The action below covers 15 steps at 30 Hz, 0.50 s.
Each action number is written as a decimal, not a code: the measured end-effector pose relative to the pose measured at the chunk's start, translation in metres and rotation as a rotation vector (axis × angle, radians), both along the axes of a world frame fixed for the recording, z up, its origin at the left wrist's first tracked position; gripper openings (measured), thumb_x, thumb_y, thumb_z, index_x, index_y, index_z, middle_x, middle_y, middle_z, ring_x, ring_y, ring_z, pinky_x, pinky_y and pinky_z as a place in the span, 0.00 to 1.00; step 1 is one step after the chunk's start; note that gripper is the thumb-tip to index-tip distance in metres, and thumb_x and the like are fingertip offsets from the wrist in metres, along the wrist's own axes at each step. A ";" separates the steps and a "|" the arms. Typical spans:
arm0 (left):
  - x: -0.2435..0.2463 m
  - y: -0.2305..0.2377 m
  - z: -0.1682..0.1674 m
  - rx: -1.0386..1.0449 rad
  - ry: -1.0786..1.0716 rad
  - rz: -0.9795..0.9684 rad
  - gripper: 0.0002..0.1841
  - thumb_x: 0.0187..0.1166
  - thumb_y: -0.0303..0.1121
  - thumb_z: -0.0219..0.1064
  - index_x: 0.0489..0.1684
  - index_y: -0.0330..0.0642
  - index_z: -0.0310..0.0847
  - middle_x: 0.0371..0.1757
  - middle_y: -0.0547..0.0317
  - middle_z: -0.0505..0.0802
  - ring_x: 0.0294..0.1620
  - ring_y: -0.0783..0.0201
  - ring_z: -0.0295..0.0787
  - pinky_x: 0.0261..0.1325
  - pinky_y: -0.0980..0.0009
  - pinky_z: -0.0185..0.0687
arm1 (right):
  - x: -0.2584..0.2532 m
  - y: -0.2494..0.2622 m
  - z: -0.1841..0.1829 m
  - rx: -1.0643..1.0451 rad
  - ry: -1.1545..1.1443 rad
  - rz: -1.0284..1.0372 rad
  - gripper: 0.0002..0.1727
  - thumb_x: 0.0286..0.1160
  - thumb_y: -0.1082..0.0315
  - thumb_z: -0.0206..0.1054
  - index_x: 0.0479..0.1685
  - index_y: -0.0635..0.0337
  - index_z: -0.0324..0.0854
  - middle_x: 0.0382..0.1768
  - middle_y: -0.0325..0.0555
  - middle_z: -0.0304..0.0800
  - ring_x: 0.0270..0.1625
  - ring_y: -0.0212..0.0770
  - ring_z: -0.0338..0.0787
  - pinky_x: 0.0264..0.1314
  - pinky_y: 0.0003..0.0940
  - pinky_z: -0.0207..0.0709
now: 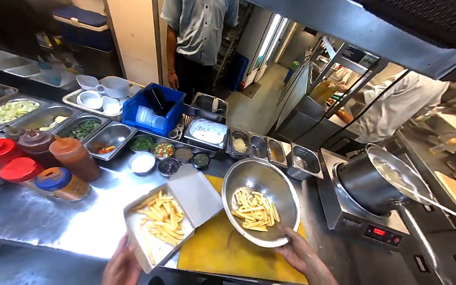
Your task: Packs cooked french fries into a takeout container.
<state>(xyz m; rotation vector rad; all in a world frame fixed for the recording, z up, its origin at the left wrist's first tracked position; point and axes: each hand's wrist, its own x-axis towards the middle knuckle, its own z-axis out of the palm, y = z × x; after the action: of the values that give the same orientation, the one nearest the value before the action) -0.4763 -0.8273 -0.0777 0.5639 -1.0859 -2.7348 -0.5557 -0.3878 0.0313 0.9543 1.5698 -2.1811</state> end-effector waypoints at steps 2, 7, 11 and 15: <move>-0.007 -0.005 -0.002 -0.024 0.022 -0.025 0.30 0.71 0.42 0.69 0.74 0.49 0.68 0.52 0.61 0.95 0.51 0.64 0.95 0.54 0.60 0.94 | -0.003 -0.015 0.006 -0.018 0.022 -0.150 0.10 0.79 0.77 0.54 0.56 0.64 0.69 0.36 0.57 0.90 0.33 0.48 0.95 0.32 0.43 0.92; -0.010 -0.016 0.009 -0.051 0.017 -0.063 0.31 0.64 0.45 0.75 0.70 0.50 0.75 0.47 0.60 0.97 0.45 0.65 0.97 0.47 0.62 0.95 | 0.002 -0.003 0.079 0.309 0.227 -0.136 0.15 0.75 0.81 0.56 0.59 0.64 0.67 0.33 0.49 0.89 0.29 0.42 0.93 0.27 0.40 0.91; -0.028 0.016 0.035 -0.084 0.054 -0.223 0.51 0.58 0.51 0.82 0.84 0.43 0.58 0.56 0.52 0.93 0.51 0.59 0.95 0.53 0.59 0.94 | 0.007 -0.006 0.146 0.500 0.385 -0.038 0.17 0.68 0.81 0.57 0.55 0.60 0.72 0.30 0.40 0.92 0.28 0.35 0.94 0.27 0.34 0.91; -0.053 0.074 0.048 -0.008 0.013 -0.301 0.50 0.65 0.40 0.73 0.90 0.41 0.45 0.67 0.47 0.87 0.57 0.57 0.93 0.55 0.57 0.93 | 0.011 -0.037 0.159 0.918 0.368 0.141 0.36 0.61 0.72 0.69 0.77 0.63 0.65 0.47 0.44 0.90 0.42 0.31 0.93 0.42 0.32 0.90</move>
<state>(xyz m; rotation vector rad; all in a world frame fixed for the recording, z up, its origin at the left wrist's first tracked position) -0.5296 -0.7535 -0.0299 0.4095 -1.2717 -2.9792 -0.5443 -0.4248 0.1904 0.6028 2.8146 -1.5509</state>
